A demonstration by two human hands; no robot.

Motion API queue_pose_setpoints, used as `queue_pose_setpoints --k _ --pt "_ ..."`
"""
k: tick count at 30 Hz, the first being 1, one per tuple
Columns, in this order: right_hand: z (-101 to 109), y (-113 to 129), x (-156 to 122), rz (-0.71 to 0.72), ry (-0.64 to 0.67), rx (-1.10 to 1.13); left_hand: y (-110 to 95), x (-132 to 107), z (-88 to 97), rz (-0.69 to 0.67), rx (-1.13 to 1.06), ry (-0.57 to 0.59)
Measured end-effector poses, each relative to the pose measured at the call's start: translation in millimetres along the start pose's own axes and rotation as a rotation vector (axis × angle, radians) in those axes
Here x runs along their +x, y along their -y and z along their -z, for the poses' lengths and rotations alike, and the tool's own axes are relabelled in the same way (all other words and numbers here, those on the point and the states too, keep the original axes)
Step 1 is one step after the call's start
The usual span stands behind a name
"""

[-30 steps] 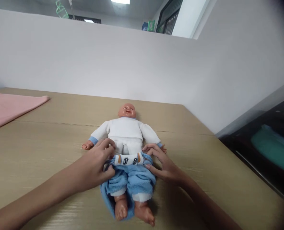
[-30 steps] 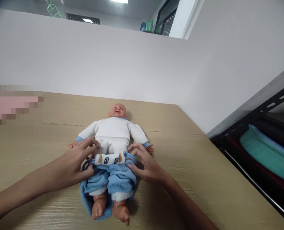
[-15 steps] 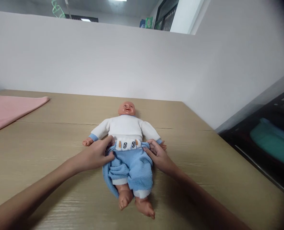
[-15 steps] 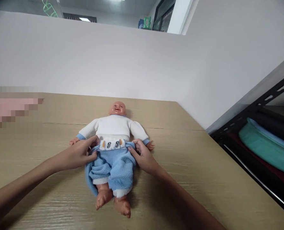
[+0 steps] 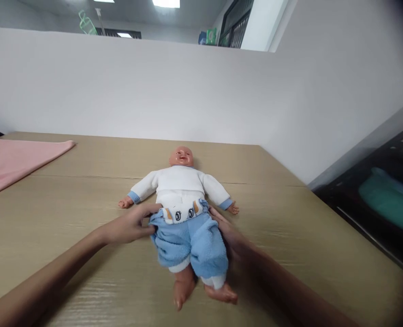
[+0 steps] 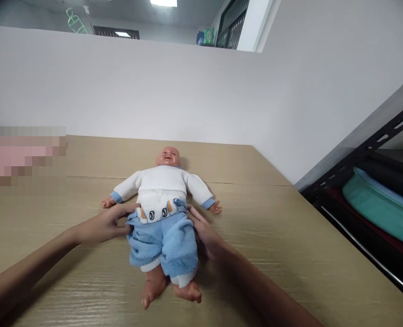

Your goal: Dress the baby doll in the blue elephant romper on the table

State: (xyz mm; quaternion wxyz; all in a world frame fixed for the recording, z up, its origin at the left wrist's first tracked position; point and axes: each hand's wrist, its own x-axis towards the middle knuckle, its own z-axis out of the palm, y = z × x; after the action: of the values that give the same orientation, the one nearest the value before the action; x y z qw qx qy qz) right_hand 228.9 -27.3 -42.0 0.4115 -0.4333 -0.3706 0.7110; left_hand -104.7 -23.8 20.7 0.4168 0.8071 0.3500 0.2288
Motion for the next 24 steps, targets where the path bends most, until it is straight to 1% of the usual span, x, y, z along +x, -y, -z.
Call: queue_pose_setpoints --k 3,5,8,10,13,14,16,19,21,24 --pt "7.9 2.6 8.9 0.118 -0.079 -0.024 10.4 4.7 -2.5 0.026 -0.120 -0.104" --pt "14.9 5.7 11.7 0.197 -0.091 -0.051 15.1 6.0 -4.1 0.064 -0.161 -0.211" --pt "21.0 9.7 10.3 0.279 -0.012 -0.152 21.0 6.1 -7.9 0.088 -0.182 -0.343" --pt "19.6 13.9 7.3 0.339 0.035 -0.256 23.7 6.5 -10.8 0.059 -0.191 -0.407" --pt "10.2 26.3 4.3 0.476 0.024 -0.473 25.2 9.2 -12.7 -0.016 -0.227 -0.489" --pt "6.0 31.9 4.5 0.542 0.008 -0.565 25.4 10.6 -12.2 -0.018 -0.248 -0.484" --pt "-2.4 43.8 7.6 0.673 -0.011 -0.710 26.4 13.7 -9.7 0.022 -0.302 -0.421" --pt "-12.7 57.9 19.2 0.793 0.019 -0.785 31.1 19.4 -2.5 0.083 -0.404 -0.330" --pt "-16.6 62.6 30.7 0.800 0.023 -0.758 35.8 23.7 3.9 0.090 -0.496 -0.282" --pt "-16.6 63.9 48.7 0.705 -0.045 -0.628 42.8 29.6 12.8 0.096 -0.627 -0.192"
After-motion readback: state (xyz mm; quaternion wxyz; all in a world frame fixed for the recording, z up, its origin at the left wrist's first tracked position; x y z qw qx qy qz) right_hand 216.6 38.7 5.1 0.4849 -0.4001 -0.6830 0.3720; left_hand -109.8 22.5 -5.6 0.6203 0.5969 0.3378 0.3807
